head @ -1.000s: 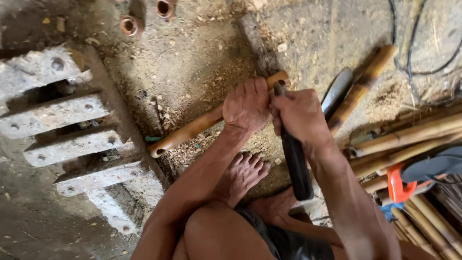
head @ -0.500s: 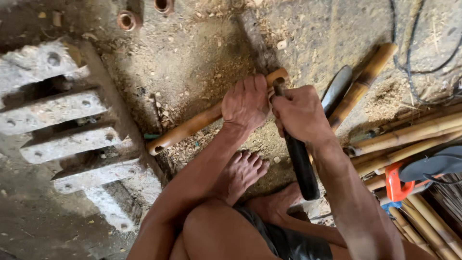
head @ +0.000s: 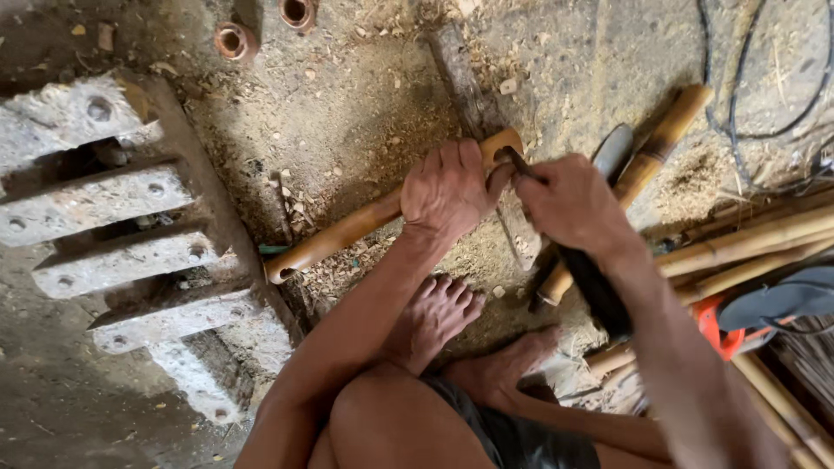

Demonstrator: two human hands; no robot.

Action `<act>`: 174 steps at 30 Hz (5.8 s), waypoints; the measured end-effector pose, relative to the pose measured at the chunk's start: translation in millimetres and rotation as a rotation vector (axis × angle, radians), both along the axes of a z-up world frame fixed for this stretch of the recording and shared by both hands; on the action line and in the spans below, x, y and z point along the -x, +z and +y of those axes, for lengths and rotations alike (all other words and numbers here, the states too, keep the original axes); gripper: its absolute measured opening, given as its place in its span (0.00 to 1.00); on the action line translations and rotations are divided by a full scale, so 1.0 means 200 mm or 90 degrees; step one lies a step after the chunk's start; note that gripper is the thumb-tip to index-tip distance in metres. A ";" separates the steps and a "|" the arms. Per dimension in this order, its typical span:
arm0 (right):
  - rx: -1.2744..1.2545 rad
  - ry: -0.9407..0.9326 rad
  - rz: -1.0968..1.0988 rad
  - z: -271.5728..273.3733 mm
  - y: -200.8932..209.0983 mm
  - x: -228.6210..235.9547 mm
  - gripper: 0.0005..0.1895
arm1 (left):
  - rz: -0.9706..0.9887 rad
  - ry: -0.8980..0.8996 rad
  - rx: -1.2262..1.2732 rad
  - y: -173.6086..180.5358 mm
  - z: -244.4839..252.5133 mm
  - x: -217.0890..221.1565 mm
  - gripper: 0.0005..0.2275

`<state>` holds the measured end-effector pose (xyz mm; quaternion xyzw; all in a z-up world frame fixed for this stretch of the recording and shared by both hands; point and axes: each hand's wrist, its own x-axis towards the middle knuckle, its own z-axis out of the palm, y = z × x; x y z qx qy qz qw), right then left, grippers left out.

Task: The person sits on the floor and uses a knife to carve and shape a bamboo tube. They repeatedly cut the bamboo, remove shavings, and fit a smaller bamboo piece into the carved section.

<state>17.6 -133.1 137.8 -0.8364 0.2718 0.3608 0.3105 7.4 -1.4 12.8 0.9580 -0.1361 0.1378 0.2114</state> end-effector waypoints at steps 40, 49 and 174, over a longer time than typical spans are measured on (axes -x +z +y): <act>0.093 0.456 0.134 -0.04 -0.01 -0.18 0.23 | -0.028 0.055 -0.004 -0.01 -0.01 0.01 0.26; 0.120 0.556 0.109 -0.21 -0.18 0.00 0.15 | -0.022 0.046 -0.017 -0.04 -0.02 0.02 0.26; 0.239 0.703 -0.167 -0.12 0.04 0.05 0.17 | 0.170 -0.045 0.000 0.08 0.08 0.00 0.14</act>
